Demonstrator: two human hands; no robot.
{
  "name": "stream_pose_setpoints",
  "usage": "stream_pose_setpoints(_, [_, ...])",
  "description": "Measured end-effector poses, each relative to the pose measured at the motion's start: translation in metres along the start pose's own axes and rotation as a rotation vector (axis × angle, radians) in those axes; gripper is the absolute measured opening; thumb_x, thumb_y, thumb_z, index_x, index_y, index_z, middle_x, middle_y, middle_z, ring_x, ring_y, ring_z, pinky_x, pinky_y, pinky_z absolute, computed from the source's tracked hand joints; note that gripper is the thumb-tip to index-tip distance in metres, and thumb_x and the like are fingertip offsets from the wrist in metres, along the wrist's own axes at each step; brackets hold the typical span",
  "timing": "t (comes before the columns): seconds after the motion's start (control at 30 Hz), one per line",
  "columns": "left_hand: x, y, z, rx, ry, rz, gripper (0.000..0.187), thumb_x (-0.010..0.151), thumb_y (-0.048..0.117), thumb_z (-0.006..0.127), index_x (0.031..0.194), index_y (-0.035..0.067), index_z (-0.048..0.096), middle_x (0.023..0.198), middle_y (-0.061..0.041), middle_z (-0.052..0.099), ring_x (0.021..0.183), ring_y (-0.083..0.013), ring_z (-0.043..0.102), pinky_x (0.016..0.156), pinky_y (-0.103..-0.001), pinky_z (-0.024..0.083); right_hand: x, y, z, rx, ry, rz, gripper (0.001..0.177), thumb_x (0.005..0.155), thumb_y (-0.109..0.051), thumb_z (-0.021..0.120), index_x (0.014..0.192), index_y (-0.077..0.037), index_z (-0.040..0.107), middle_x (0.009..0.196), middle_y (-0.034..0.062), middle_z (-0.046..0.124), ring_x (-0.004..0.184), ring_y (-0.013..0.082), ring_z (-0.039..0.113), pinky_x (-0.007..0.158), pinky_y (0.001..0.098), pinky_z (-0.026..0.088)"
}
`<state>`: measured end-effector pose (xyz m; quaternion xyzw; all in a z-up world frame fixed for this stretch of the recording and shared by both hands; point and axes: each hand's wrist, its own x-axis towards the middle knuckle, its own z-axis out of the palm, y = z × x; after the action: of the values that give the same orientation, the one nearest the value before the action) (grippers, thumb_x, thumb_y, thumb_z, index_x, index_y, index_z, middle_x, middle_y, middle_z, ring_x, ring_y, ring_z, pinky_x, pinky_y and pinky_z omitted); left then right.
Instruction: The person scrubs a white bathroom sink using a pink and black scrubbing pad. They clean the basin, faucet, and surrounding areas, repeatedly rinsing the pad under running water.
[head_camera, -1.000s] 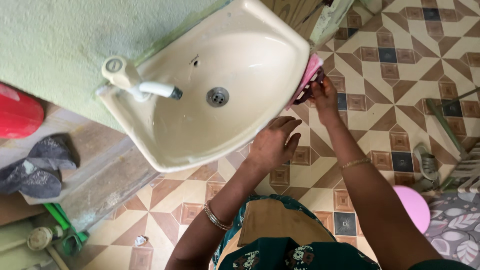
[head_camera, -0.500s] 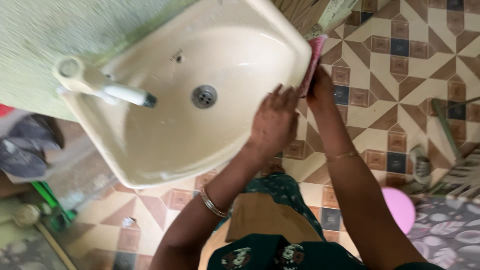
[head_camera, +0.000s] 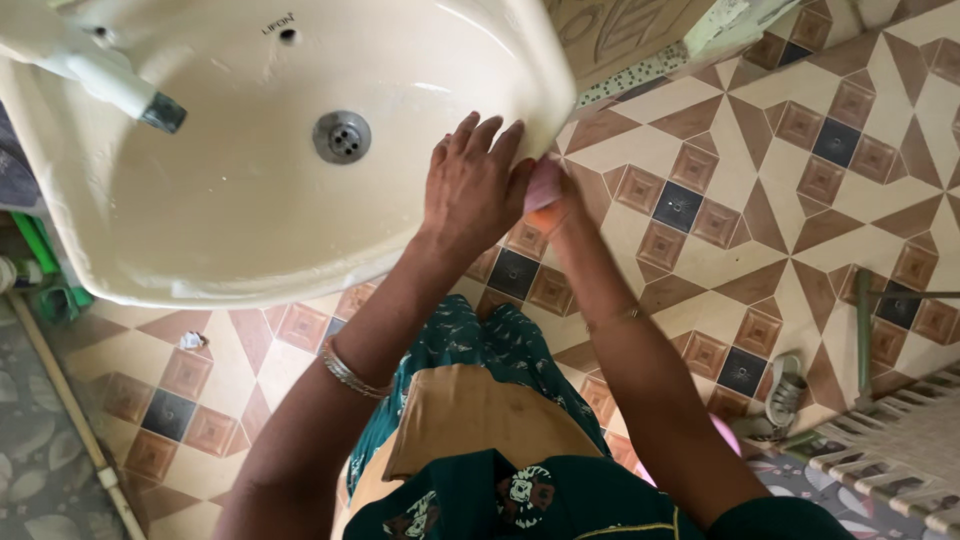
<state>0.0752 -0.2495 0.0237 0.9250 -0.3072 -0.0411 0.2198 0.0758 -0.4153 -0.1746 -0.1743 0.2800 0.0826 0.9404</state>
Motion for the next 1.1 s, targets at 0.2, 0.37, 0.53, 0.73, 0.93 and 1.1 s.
stream_pose_setpoints(0.2, [-0.004, -0.003, 0.002, -0.069, 0.092, -0.004, 0.049, 0.1, 0.035, 0.059, 0.137, 0.004, 0.06, 0.138, -0.022, 0.06, 0.138, -0.0431, 0.047, 0.112, -0.059, 0.034, 0.0, 0.006, -0.026, 0.156, -0.236, -0.105, 0.045, 0.113, -0.029, 0.031, 0.142, 0.003, 0.043, 0.124, 0.0174, 0.061, 0.112, 0.0252, 0.067, 0.094, 0.0388, 0.064])
stream_pose_setpoints(0.37, [-0.008, -0.001, 0.0, -0.061, 0.136, 0.01, 0.045, 0.102, 0.034, 0.058, 0.134, 0.003, 0.063, 0.135, -0.02, 0.065, 0.138, -0.0405, 0.051, 0.113, -0.056, 0.037, -0.01, -0.008, 0.008, 0.212, -0.044, -0.1, 0.049, 0.112, -0.032, 0.028, 0.147, 0.001, 0.036, 0.131, 0.0189, 0.059, 0.119, 0.0248, 0.065, 0.099, 0.039, 0.058])
stream_pose_setpoints(0.53, [-0.007, 0.003, 0.001, -0.027, 0.126, 0.02, 0.046, 0.1, 0.035, 0.058, 0.132, 0.002, 0.063, 0.132, -0.021, 0.065, 0.135, -0.0395, 0.052, 0.112, -0.056, 0.038, -0.042, 0.022, -0.005, 0.28, -0.271, -0.082, 0.045, 0.112, -0.027, 0.028, 0.148, -0.004, 0.042, 0.131, 0.0152, 0.063, 0.123, 0.0233, 0.065, 0.104, 0.0389, 0.055])
stream_pose_setpoints(0.73, [-0.009, 0.003, -0.002, -0.063, 0.135, -0.003, 0.045, 0.101, 0.034, 0.057, 0.133, 0.003, 0.063, 0.134, -0.02, 0.066, 0.137, -0.0385, 0.053, 0.113, -0.055, 0.039, 0.008, -0.058, -0.02, 0.126, -0.28, -0.23, 0.044, 0.116, -0.022, 0.026, 0.146, 0.005, 0.04, 0.128, 0.0215, 0.061, 0.123, 0.0304, 0.063, 0.105, 0.0443, 0.058])
stream_pose_setpoints(0.93, [-0.003, 0.005, -0.002, -0.047, 0.13, 0.0, 0.047, 0.1, 0.035, 0.058, 0.133, 0.002, 0.062, 0.134, -0.022, 0.064, 0.136, -0.0397, 0.05, 0.113, -0.056, 0.037, -0.038, -0.034, 0.009, 0.087, 0.006, -0.186, 0.049, 0.112, -0.03, 0.03, 0.146, 0.002, 0.046, 0.125, 0.0211, 0.062, 0.112, 0.0287, 0.069, 0.092, 0.0411, 0.061])
stream_pose_setpoints(1.1, [-0.007, 0.006, -0.003, -0.052, 0.122, 0.0, 0.047, 0.1, 0.034, 0.057, 0.134, 0.001, 0.061, 0.135, -0.022, 0.063, 0.138, -0.0392, 0.05, 0.114, -0.054, 0.038, -0.066, -0.059, 0.036, -0.223, -0.075, -0.431, 0.047, 0.11, -0.025, 0.037, 0.15, -0.002, 0.044, 0.132, 0.015, 0.067, 0.117, 0.0173, 0.073, 0.099, 0.0314, 0.059])
